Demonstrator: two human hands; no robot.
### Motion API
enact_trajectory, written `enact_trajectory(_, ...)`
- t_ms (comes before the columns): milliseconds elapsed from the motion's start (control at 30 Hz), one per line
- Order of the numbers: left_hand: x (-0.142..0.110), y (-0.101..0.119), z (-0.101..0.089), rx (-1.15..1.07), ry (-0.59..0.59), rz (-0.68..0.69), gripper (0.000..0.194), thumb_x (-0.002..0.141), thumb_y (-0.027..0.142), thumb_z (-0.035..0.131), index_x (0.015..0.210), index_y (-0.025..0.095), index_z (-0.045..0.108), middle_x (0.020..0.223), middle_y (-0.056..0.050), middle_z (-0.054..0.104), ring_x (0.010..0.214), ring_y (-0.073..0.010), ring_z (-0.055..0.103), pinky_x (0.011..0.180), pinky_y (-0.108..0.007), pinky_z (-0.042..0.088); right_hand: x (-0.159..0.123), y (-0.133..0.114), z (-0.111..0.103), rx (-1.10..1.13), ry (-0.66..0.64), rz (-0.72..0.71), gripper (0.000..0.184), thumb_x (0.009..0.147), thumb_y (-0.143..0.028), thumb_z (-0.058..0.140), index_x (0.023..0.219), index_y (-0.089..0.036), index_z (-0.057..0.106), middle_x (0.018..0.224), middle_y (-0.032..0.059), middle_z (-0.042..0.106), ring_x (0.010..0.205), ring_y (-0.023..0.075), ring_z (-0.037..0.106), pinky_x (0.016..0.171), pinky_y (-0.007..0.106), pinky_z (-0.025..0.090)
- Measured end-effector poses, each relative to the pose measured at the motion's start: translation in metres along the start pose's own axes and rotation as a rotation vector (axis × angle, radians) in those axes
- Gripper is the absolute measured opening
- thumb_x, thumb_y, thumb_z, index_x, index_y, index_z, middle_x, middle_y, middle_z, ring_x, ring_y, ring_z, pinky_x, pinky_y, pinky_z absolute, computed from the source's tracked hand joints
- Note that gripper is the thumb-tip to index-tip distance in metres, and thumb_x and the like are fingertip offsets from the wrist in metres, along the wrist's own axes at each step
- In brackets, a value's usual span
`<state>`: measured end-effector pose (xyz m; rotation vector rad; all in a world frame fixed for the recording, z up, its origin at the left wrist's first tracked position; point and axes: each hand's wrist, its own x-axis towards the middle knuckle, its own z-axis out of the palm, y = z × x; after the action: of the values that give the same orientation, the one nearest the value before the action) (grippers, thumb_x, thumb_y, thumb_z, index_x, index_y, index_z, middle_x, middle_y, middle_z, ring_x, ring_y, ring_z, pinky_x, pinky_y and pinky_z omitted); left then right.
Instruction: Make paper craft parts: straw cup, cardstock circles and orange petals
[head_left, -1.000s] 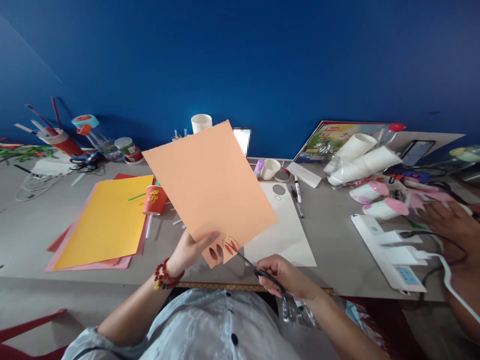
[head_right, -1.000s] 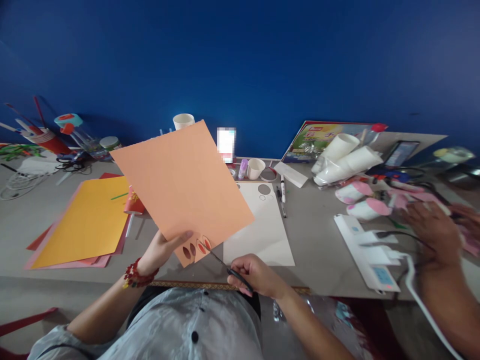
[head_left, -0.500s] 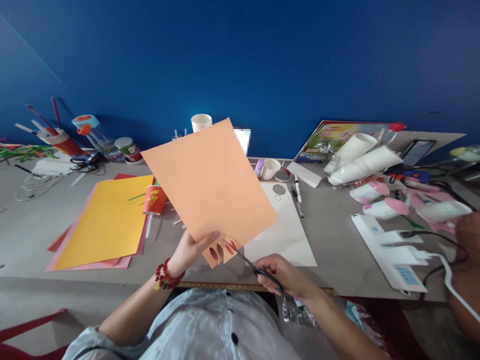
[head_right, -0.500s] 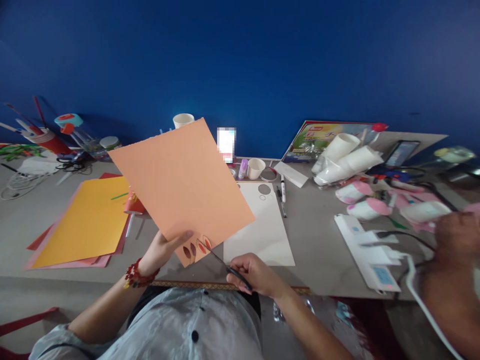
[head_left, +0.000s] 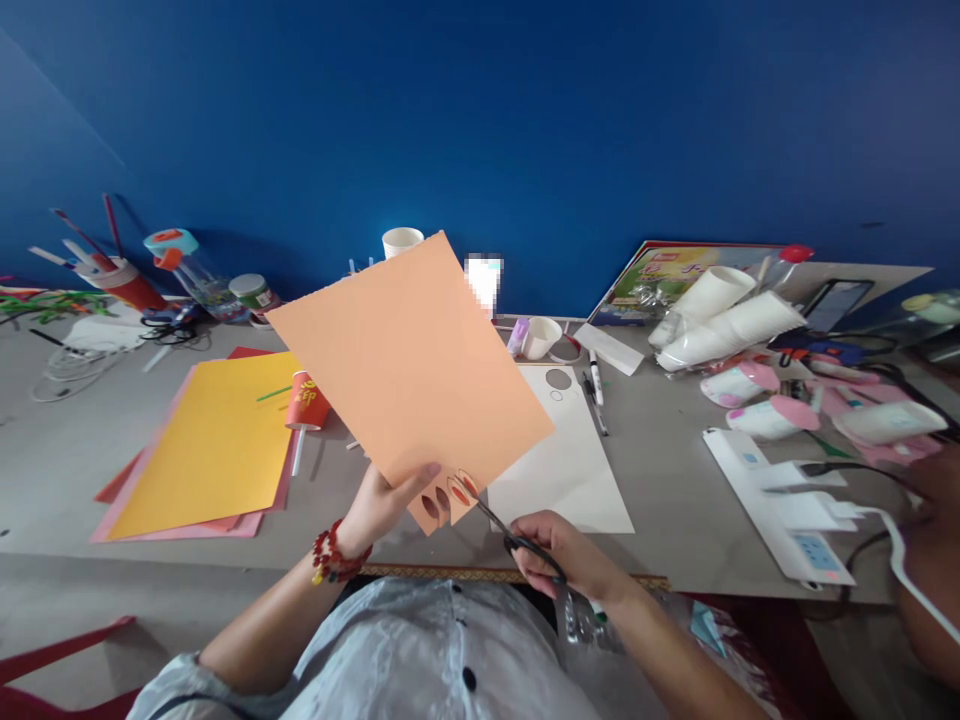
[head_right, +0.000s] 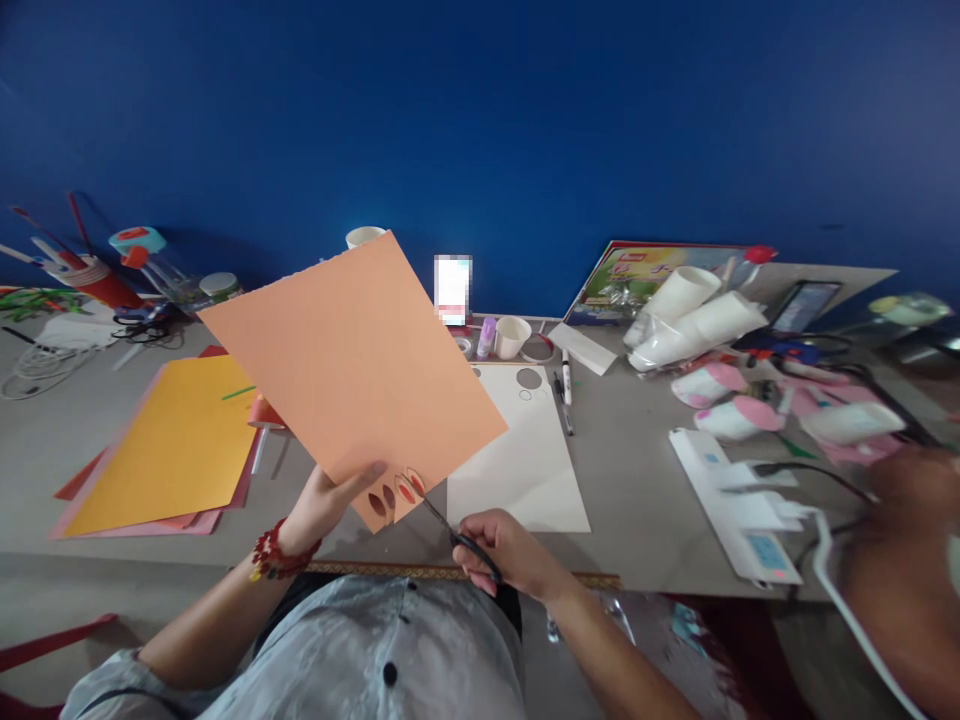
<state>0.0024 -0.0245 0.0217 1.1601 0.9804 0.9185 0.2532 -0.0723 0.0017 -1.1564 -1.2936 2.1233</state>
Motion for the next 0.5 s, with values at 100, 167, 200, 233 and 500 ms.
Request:
enact_trajectory(100,-0.0011,0.0007,0.0016,-0.003,0.021,-0.006,0.032,0.088,0.045,0.065,0.094,0.014,0.070,0.069,-0.006,0.074,0.053,-0.0208,0.070,0.050,-0.029,0.059,0.0004,0.0001,0.0015,0.014,-0.010,-0.005,0.054,0.074,-0.063,0.070,0.060,-0.021,0.037,0.045,-0.0098,0.041,0.036,0.0034,0.036,0.038,0.019,0.019)
enact_trajectory(167,-0.0018,0.0021,0.0031,0.009,0.030,-0.002,0.033,0.087,0.045,0.066,0.094,0.013,0.070,0.067,-0.006,0.074,0.052,-0.0204,0.070,0.050,-0.029,0.059,0.0011,0.0021,0.0013,0.005,-0.007,-0.012,0.053,0.076,-0.063,0.069,0.061,-0.021,0.039,0.045,-0.0096,0.041,0.036,0.0035,0.037,0.038,0.019,0.019)
enact_trajectory(200,-0.0020,0.0028,0.0039,0.013,0.029,0.000,0.034,0.087,0.045,0.066,0.095,0.012,0.070,0.066,-0.006,0.074,0.052,-0.0202,0.070,0.050,-0.029,0.059,0.0015,0.0035,0.0010,-0.001,-0.006,-0.016,0.053,0.076,-0.063,0.069,0.061,-0.020,0.040,0.046,-0.0094,0.042,0.036,0.0036,0.037,0.038,0.019,0.019)
enact_trajectory(233,-0.0022,0.0033,0.0047,0.014,0.027,0.000,0.035,0.087,0.046,0.066,0.095,0.012,0.070,0.065,-0.006,0.073,0.051,-0.0200,0.070,0.050,-0.029,0.059,0.0019,0.0049,0.0004,-0.006,-0.006,-0.020,0.053,0.076,-0.063,0.069,0.062,-0.020,0.041,0.046,-0.0093,0.042,0.037,0.0037,0.038,0.038,0.019,0.019)
enact_trajectory(500,-0.0010,-0.0028,0.0063,0.022,0.095,0.004,0.034,0.084,0.044,0.069,0.095,0.012,0.068,0.071,-0.007,0.075,0.050,-0.0195,0.069,0.049,-0.029,0.059,0.0032,0.0072,-0.0009,-0.010,-0.025,-0.033,0.053,0.077,-0.065,0.068,0.063,-0.019,0.044,0.045,-0.0088,0.043,0.037,0.0037,0.036,0.039,0.020,0.019)
